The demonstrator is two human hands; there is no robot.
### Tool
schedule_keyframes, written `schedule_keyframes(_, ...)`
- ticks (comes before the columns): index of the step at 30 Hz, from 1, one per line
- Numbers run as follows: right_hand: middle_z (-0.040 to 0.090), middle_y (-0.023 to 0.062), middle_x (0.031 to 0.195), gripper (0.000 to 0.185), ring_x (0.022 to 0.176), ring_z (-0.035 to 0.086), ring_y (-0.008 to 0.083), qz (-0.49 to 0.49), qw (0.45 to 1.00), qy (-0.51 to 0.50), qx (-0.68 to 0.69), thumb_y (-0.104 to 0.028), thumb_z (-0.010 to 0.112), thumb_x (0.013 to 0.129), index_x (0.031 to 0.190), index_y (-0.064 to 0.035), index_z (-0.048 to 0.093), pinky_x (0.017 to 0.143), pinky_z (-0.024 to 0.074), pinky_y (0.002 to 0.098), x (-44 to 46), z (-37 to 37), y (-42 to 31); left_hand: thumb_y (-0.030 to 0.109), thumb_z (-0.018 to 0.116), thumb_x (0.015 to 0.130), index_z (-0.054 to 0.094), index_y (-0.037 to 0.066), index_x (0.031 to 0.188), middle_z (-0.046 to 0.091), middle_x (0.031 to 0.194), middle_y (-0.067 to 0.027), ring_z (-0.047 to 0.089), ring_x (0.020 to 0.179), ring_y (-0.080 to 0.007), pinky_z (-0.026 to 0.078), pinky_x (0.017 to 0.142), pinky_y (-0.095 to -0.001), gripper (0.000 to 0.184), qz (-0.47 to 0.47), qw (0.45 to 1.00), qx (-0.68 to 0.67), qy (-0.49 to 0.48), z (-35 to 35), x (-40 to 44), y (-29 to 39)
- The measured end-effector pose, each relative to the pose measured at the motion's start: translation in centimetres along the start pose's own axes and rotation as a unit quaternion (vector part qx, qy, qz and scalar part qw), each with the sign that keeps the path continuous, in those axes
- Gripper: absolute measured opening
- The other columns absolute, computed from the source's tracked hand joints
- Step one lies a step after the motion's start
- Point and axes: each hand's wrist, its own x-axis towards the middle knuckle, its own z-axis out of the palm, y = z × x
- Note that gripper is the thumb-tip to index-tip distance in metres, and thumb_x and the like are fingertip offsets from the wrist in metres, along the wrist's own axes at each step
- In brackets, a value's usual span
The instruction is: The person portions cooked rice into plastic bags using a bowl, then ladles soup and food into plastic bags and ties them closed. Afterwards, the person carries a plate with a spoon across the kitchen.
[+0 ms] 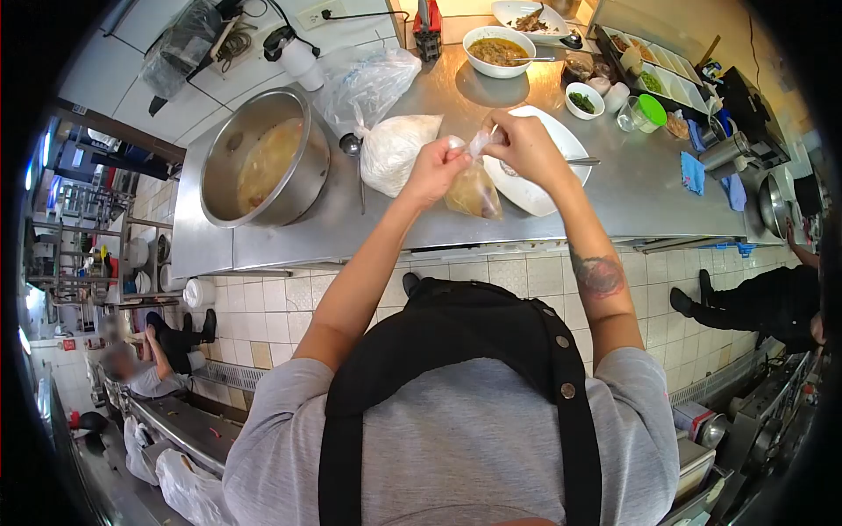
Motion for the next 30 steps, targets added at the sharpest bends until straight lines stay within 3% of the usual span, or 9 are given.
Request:
schedule_keyframes(2,0.053,0.0115,0.059,0.019,0.052,0.052,0.0203,-0.001,0.996,-0.082,0.032,-0.007,0.069,0.067,0.081,-0.001,0.058,0.052,0.0414,0.0301,0.2,-0.4,0.4,0.004,0.055,0.084,0.06,0.004,0.093,0.057,0.089,-0.0028,0.051,0.084,-0.0111,0.042,0.078,-0.0247,0.011,0.044,0.986,0.158,-0.026,0.5,-0.5,0.3)
schedule_keyframes(5,0.052,0.0059,0.062,0.022,0.055,0.048,0.0138,0.001,0.984,-0.157,0.086,-0.001,0.063,0.068,0.09,-0.0031,0.06,0.055,0.0404,0.0268,-0.1,0.3,1.5,0.001,0.053,0.081,0.061,0.007,0.092,0.055,0.089,-0.0068,0.045,0.093,-0.0166,0.039,0.083,-0.0279,0.014,0.097,0.96,0.249,-0.082,0.6,-1.2,0.2)
schedule_keyframes(8,0.054,0.0029,0.071,0.036,0.065,0.049,0.0125,0.01,0.96,-0.21,0.184,0.005,0.056,0.069,0.103,-0.0071,0.062,0.062,0.0407,0.0254,-1.1,1.6,2.6,0.008,0.051,0.082,0.06,0.009,0.093,0.054,0.091,-0.0071,0.04,0.098,-0.0213,0.035,0.088,-0.0318,0.014,0.046,0.942,0.288,-0.165,-0.8,-0.7,-0.8)
schedule_keyframes(12,0.054,0.0084,0.087,0.035,0.077,0.054,0.0186,0.032,0.97,-0.141,0.193,-0.003,0.058,0.068,0.102,-0.0083,0.063,0.068,0.0435,0.0287,-3.5,3.9,3.5,0.016,0.051,0.086,0.061,0.008,0.09,0.055,0.092,-0.0063,0.039,0.097,-0.0228,0.032,0.091,-0.0335,0.014,0.002,0.919,0.289,-0.267,-1.9,-0.8,1.3)
schedule_keyframes(15,0.052,0.0083,0.089,0.034,0.083,0.054,0.0237,-0.089,0.984,-0.116,0.104,-0.01,0.061,0.066,0.1,-0.0083,0.063,0.071,0.0437,0.0333,-4.2,4.3,3.9,0.02,0.052,0.087,0.064,0.007,0.087,0.058,0.083,-0.0059,0.046,0.085,-0.0219,0.038,0.083,-0.031,0.018,-0.002,0.921,0.238,-0.309,-2.1,-1.2,1.8)
schedule_keyframes(18,0.051,0.0095,0.09,0.027,0.086,0.053,0.0273,-0.098,0.982,-0.159,0.039,-0.019,0.066,0.065,0.088,-0.0058,0.06,0.072,0.043,0.037,-4.3,4.6,3.6,0.02,0.052,0.088,0.067,0.006,0.086,0.06,0.073,-0.0049,0.051,0.069,-0.0178,0.044,0.07,-0.0283,0.021,0.02,0.919,0.285,-0.271,-2.7,-1.3,-0.1)
schedule_keyframes(21,0.05,0.0095,0.083,0.029,0.079,0.053,0.0258,-0.072,0.985,-0.141,0.066,-0.026,0.07,0.067,0.081,-0.0042,0.057,0.068,0.0432,0.0355,-4.0,5.3,3.2,0.015,0.056,0.086,0.068,0.002,0.085,0.063,0.069,-0.0038,0.053,0.059,-0.0126,0.045,0.06,-0.0253,0.017,0.022,0.962,0.236,-0.132,-1.9,-2.0,-1.8)
schedule_keyframes(24,0.05,0.0089,0.073,0.032,0.068,0.052,0.0232,-0.025,0.988,-0.117,0.102,-0.029,0.071,0.07,0.079,-0.0033,0.054,0.061,0.0427,0.0329,-3.7,6.8,3.5,0.007,0.06,0.083,0.068,-0.002,0.083,0.065,0.077,-0.0073,0.055,0.067,-0.01,0.044,0.062,-0.0228,0.012,-0.205,0.975,0.081,0.014,-0.6,-2.5,-2.2)
schedule_keyframes(30,0.051,0.0089,0.063,0.027,0.054,0.05,0.0199,0.04,0.983,-0.114,0.138,-0.021,0.071,0.073,0.077,-0.0022,0.052,0.052,0.0407,0.0297,-3.7,9.4,4.5,0.005,0.065,0.079,0.066,-0.003,0.082,0.065,0.077,-0.0087,0.057,0.065,-0.0102,0.046,0.062,-0.0208,0.009,-0.244,0.914,-0.276,0.171,-1.2,-2.6,-5.7)
